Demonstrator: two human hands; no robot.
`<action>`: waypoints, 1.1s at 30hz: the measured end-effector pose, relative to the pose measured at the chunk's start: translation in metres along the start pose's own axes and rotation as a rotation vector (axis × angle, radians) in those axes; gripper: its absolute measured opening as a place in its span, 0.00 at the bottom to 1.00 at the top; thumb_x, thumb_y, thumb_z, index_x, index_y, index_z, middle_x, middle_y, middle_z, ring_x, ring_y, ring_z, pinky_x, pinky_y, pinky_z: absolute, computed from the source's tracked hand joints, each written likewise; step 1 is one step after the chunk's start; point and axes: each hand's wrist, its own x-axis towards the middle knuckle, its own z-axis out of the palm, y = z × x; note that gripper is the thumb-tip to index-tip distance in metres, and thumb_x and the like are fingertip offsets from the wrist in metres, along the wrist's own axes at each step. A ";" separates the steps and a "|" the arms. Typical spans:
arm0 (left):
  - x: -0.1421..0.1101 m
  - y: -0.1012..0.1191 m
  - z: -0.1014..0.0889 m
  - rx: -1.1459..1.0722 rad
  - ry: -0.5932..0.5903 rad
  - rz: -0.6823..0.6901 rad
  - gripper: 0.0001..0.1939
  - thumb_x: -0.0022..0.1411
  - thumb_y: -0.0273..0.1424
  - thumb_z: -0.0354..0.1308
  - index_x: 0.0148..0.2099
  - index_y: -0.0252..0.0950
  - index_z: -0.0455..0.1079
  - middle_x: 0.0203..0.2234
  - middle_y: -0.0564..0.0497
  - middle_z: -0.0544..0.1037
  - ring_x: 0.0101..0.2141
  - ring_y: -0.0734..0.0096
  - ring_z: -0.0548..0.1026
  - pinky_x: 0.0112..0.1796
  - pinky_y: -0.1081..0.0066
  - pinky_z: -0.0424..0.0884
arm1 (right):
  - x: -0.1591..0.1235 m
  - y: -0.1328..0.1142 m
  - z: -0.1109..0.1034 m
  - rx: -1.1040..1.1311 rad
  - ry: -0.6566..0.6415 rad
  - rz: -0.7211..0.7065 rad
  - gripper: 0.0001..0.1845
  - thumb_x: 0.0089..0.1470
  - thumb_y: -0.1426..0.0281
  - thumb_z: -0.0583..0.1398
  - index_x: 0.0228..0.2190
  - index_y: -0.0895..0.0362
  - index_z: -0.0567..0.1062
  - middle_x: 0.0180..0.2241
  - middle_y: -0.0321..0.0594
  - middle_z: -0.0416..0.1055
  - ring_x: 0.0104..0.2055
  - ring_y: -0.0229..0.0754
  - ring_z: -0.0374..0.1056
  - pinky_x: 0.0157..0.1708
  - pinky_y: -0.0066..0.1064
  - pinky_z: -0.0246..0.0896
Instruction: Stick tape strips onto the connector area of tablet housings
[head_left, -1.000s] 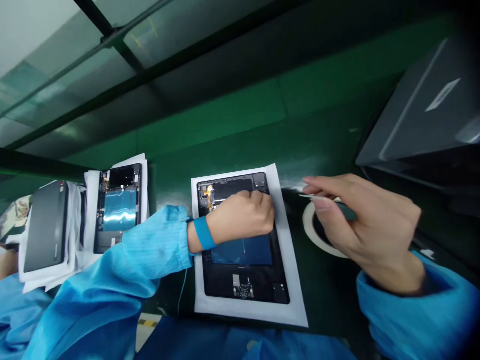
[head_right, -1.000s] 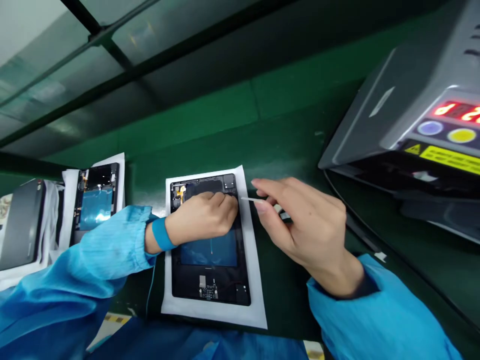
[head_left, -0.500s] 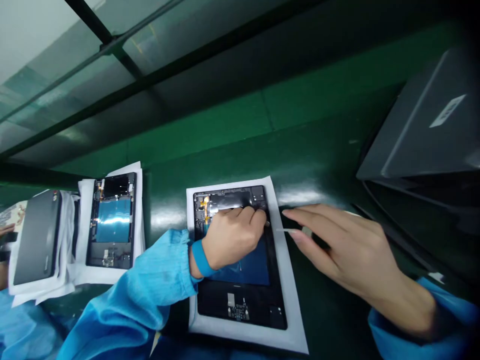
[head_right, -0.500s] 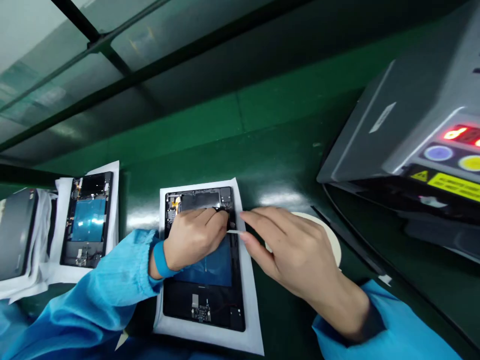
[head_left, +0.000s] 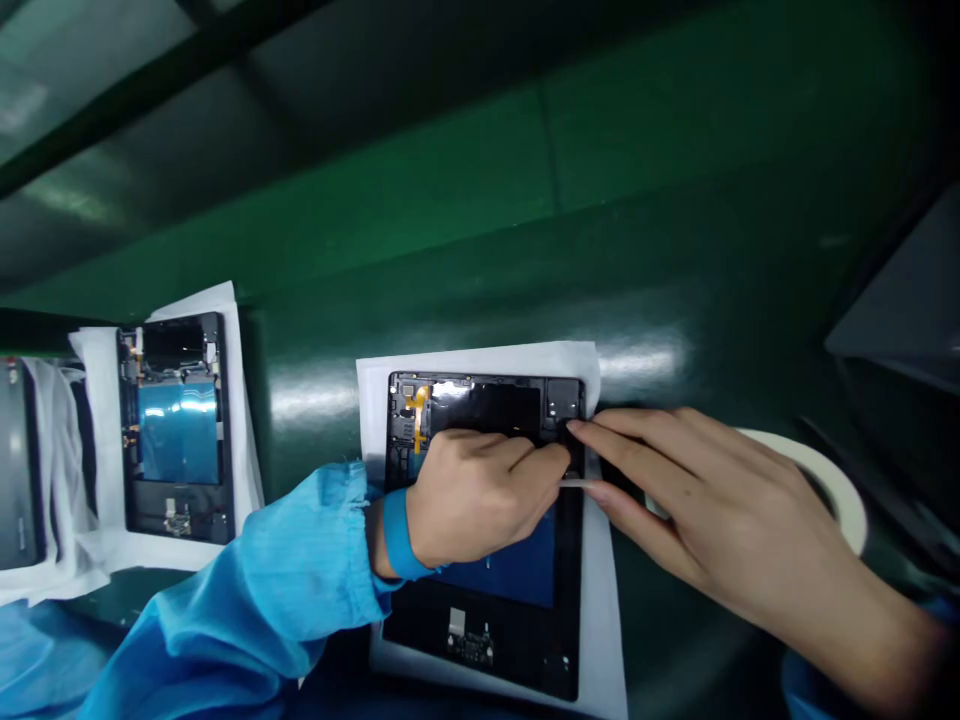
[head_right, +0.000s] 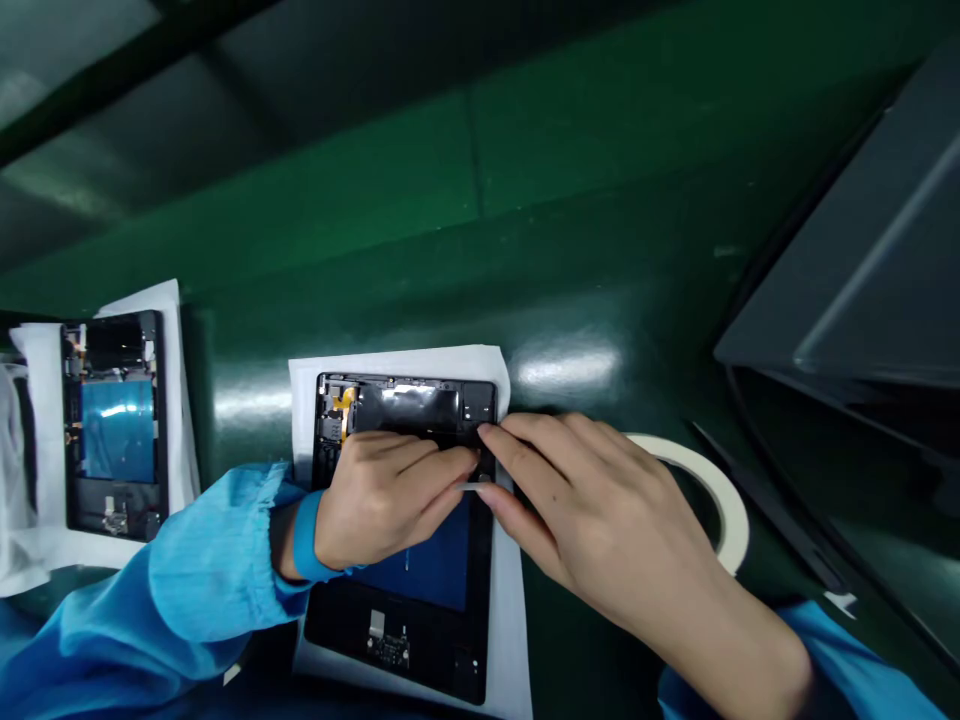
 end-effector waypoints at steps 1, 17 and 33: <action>0.000 0.000 0.000 0.000 -0.010 -0.004 0.11 0.70 0.28 0.49 0.39 0.34 0.73 0.20 0.57 0.72 0.21 0.76 0.71 0.24 0.72 0.67 | 0.000 0.000 0.000 0.001 -0.007 -0.001 0.17 0.60 0.68 0.59 0.47 0.66 0.74 0.42 0.49 0.74 0.37 0.45 0.67 0.37 0.38 0.64; 0.001 -0.001 -0.001 -0.016 -0.067 0.002 0.10 0.69 0.28 0.49 0.36 0.35 0.71 0.22 0.56 0.72 0.22 0.75 0.71 0.24 0.71 0.66 | 0.000 -0.001 0.000 -0.079 -0.053 -0.041 0.17 0.62 0.65 0.56 0.47 0.63 0.74 0.42 0.48 0.73 0.36 0.44 0.65 0.36 0.38 0.62; 0.000 -0.002 0.001 0.006 -0.015 -0.008 0.12 0.69 0.28 0.49 0.33 0.36 0.70 0.22 0.56 0.73 0.22 0.74 0.72 0.23 0.71 0.64 | 0.000 -0.005 0.003 -0.216 -0.059 -0.072 0.21 0.63 0.62 0.55 0.48 0.63 0.75 0.42 0.48 0.73 0.35 0.43 0.65 0.34 0.37 0.59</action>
